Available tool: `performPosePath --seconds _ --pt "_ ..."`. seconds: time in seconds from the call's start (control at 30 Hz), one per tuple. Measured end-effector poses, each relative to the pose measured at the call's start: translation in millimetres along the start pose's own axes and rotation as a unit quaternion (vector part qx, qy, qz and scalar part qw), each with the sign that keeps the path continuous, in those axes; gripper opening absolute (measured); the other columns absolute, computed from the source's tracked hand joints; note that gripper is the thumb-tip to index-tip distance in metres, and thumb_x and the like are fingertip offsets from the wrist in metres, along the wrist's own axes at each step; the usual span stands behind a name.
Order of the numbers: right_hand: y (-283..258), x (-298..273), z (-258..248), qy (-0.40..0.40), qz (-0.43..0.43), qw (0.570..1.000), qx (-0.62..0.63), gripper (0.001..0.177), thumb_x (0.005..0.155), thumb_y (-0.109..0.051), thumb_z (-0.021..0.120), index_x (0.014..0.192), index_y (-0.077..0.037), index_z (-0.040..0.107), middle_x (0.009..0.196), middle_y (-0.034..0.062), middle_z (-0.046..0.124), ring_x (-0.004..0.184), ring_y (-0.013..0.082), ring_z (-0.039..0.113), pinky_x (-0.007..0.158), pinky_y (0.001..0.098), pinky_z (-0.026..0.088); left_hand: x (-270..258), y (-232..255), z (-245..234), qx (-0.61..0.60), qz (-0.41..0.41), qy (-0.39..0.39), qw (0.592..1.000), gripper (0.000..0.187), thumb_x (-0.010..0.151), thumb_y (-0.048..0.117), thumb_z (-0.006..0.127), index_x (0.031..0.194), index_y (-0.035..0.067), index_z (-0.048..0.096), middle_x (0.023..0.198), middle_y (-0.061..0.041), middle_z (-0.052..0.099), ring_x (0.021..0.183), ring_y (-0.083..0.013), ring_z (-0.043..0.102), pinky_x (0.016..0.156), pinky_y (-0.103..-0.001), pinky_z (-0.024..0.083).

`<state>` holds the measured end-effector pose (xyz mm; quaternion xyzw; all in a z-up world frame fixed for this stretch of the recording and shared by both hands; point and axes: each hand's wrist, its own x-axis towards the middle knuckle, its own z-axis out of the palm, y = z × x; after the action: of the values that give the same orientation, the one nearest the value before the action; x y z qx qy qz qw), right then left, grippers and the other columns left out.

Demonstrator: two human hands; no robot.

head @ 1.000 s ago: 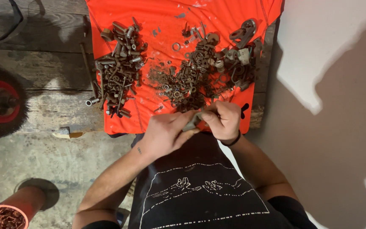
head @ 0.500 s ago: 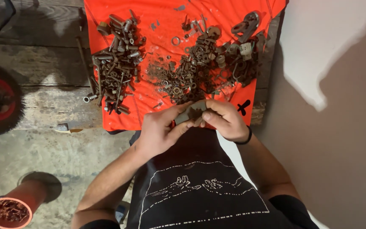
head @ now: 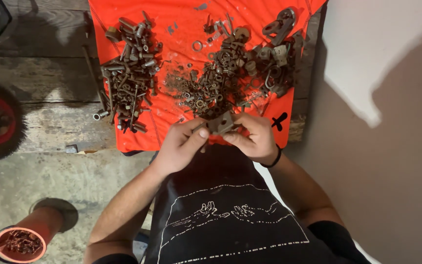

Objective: The person sorts a large pile of rusty metal hardware, including bolts, nuts, and washers, on a red cloth. They pick up individual pieces, inspect them, and occasionally move to a grinding machine to clean or deburr a specific part before returning to the sorting task.

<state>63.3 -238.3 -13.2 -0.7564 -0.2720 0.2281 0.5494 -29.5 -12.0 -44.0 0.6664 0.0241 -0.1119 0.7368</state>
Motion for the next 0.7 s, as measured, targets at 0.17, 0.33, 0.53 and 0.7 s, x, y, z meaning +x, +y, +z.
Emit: performPosePath --seconds 0.17,0.33,0.53,0.7 --pt "-4.1 3.8 3.6 0.033 -0.021 0.999 -0.007 0.028 0.091 -0.015 0.082 0.112 -0.001 0.07 0.096 0.0061 0.075 0.082 0.0127 0.072 0.075 0.0257 0.056 2.3 -4.3 6.0 -0.15 -0.02 -0.063 0.987 0.061 0.11 0.056 0.043 0.095 0.001 0.063 0.077 -0.001 0.062 0.065 -0.0107 0.056 0.059 -0.027 0.044" --pt "-6.8 0.8 4.6 0.026 -0.063 0.997 -0.037 0.028 0.091 -0.019 0.082 0.109 0.0 0.071 0.097 0.0091 0.076 0.085 0.0169 0.075 0.076 0.0271 0.057 -5.0 -33.2 16.0 -0.207 -0.052 -0.097 0.972 0.072 0.108 0.066 0.033 0.085 0.004 0.062 0.067 -0.001 0.057 0.055 -0.0087 0.051 0.049 -0.024 0.037" --pt "-7.7 -4.1 9.6 0.03 -0.076 0.995 -0.054 0.026 0.093 -0.023 0.079 0.1 0.0 0.071 0.085 0.0095 0.072 0.075 0.0191 0.072 0.068 0.0283 0.053 -7.9 -43.3 28.4 -0.247 -0.145 -0.075 0.955 0.077 0.102 0.073 0.025 0.083 0.007 0.059 0.065 -0.001 0.057 0.051 -0.0094 0.049 0.045 -0.025 0.034" --pt "-3.6 -10.5 18.3 0.011 0.006 0.991 0.13 0.028 0.104 -0.025 0.07 0.108 0.003 0.066 0.088 0.0057 0.071 0.077 0.0121 0.069 0.071 0.0259 0.055 -9.2 -30.2 32.6 -0.267 -0.163 -0.069 0.947 0.076 0.102 0.072 0.022 0.094 0.006 0.059 0.064 0.0 0.053 0.05 -0.0091 0.046 0.043 -0.024 0.033"
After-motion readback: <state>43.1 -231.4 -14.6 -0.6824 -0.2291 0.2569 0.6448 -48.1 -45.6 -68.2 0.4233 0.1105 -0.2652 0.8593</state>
